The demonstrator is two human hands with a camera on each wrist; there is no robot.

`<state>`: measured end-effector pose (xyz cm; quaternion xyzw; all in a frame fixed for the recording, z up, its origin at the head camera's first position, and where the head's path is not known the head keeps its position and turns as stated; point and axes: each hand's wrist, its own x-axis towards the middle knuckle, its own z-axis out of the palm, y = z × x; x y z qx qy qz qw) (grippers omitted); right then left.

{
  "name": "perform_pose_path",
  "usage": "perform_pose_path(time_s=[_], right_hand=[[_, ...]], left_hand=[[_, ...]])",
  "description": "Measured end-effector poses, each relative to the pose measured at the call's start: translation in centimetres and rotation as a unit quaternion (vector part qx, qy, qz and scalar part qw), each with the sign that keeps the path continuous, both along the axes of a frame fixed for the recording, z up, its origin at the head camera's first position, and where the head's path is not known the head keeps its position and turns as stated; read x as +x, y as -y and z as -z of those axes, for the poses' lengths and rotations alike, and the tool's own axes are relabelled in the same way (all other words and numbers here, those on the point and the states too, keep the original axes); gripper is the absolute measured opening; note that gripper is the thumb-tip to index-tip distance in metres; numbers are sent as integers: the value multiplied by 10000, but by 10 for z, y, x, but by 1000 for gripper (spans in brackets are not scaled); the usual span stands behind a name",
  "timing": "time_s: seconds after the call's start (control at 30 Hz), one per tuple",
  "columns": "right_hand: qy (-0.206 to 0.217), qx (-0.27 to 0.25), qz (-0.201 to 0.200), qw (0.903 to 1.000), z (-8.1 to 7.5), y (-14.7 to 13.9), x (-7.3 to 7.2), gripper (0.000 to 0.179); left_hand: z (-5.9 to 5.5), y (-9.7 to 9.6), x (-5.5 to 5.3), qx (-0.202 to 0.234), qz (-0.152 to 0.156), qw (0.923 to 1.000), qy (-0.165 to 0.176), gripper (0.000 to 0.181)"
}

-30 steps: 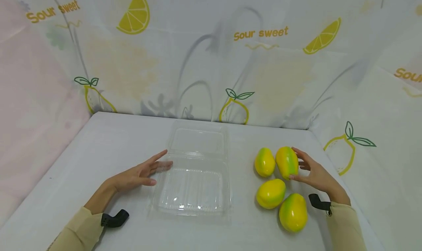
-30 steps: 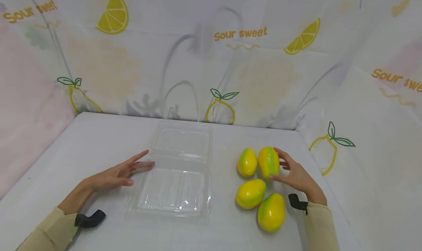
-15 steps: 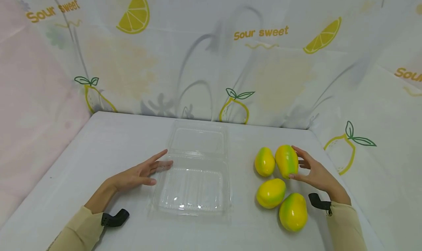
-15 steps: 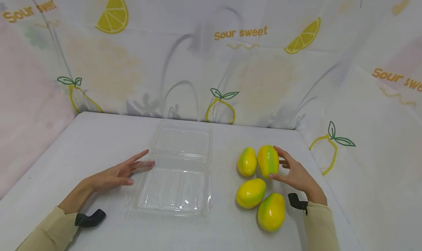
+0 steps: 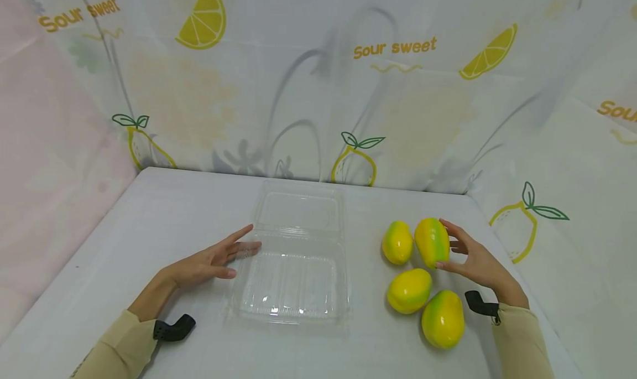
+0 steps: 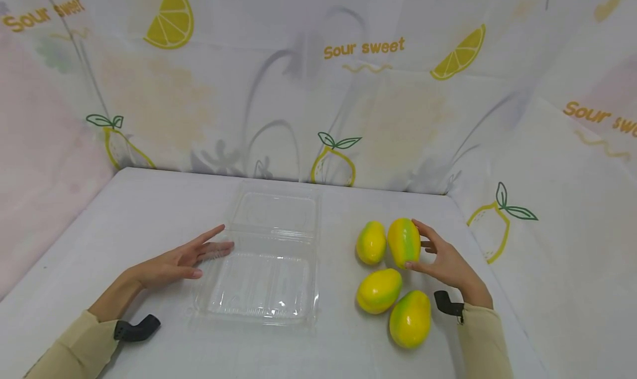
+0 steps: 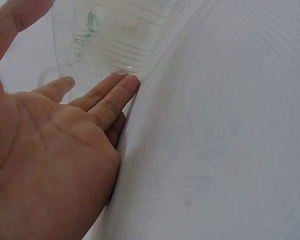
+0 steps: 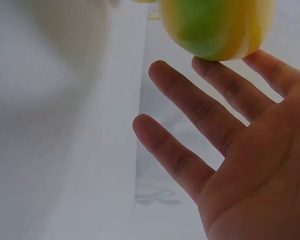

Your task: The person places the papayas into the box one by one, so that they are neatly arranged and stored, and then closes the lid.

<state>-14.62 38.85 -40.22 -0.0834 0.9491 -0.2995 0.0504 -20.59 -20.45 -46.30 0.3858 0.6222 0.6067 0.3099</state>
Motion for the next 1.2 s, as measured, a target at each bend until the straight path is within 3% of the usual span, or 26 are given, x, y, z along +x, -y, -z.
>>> perform_pose_path(time_s=[1.2], right_hand=[[-13,54,-17,10000,-4,10,1,96]], left_hand=[[-1,0,0,-13,-9,10000,-94,87]])
